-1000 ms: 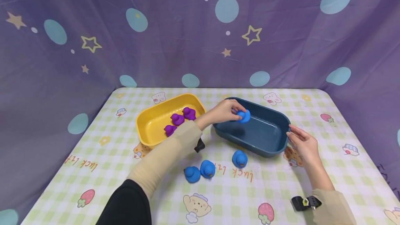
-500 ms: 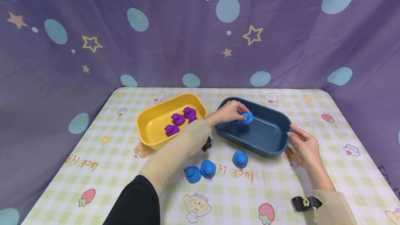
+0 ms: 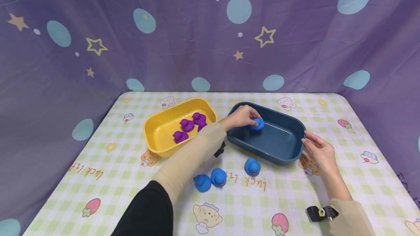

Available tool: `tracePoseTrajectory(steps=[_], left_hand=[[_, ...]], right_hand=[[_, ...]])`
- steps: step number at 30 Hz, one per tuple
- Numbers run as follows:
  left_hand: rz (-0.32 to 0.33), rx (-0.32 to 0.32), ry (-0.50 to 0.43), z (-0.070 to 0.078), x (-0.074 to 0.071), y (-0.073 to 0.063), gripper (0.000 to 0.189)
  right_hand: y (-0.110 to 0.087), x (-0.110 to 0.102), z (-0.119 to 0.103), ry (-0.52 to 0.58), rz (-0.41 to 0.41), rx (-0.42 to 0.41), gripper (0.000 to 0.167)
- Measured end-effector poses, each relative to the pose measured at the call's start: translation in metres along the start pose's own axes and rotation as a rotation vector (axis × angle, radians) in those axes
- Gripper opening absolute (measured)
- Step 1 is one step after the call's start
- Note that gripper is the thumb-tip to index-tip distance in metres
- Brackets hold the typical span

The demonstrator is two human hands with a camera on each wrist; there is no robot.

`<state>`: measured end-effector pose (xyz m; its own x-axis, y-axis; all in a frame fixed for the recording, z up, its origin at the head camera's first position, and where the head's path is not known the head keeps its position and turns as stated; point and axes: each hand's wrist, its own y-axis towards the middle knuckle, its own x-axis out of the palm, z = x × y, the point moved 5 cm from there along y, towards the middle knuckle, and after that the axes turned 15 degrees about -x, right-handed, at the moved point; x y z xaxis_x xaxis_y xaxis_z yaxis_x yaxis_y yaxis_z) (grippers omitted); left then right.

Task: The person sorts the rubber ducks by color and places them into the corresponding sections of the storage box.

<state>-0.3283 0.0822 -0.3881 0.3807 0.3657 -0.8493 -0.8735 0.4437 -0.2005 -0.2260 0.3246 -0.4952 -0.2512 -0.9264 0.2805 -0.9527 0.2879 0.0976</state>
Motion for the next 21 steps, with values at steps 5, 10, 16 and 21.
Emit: tracePoseTrajectory(steps=[5,10,16,21], left_hand=[[-0.014,-0.018,0.012,-0.002,0.004,0.004,0.022],[-0.018,-0.023,0.031,-0.003,0.007,0.007,0.022],[-0.022,-0.035,0.037,-0.004,0.012,0.010,0.022],[-0.031,-0.039,0.033,-0.005,0.015,0.010,0.022]], right_hand=[[0.000,0.000,0.000,0.006,-0.002,0.005,0.046],[0.000,0.001,-0.001,0.004,-0.004,0.016,0.047],[0.000,0.001,-0.001,0.001,-0.006,0.020,0.048],[-0.001,0.000,-0.001,-0.003,-0.005,0.024,0.048]])
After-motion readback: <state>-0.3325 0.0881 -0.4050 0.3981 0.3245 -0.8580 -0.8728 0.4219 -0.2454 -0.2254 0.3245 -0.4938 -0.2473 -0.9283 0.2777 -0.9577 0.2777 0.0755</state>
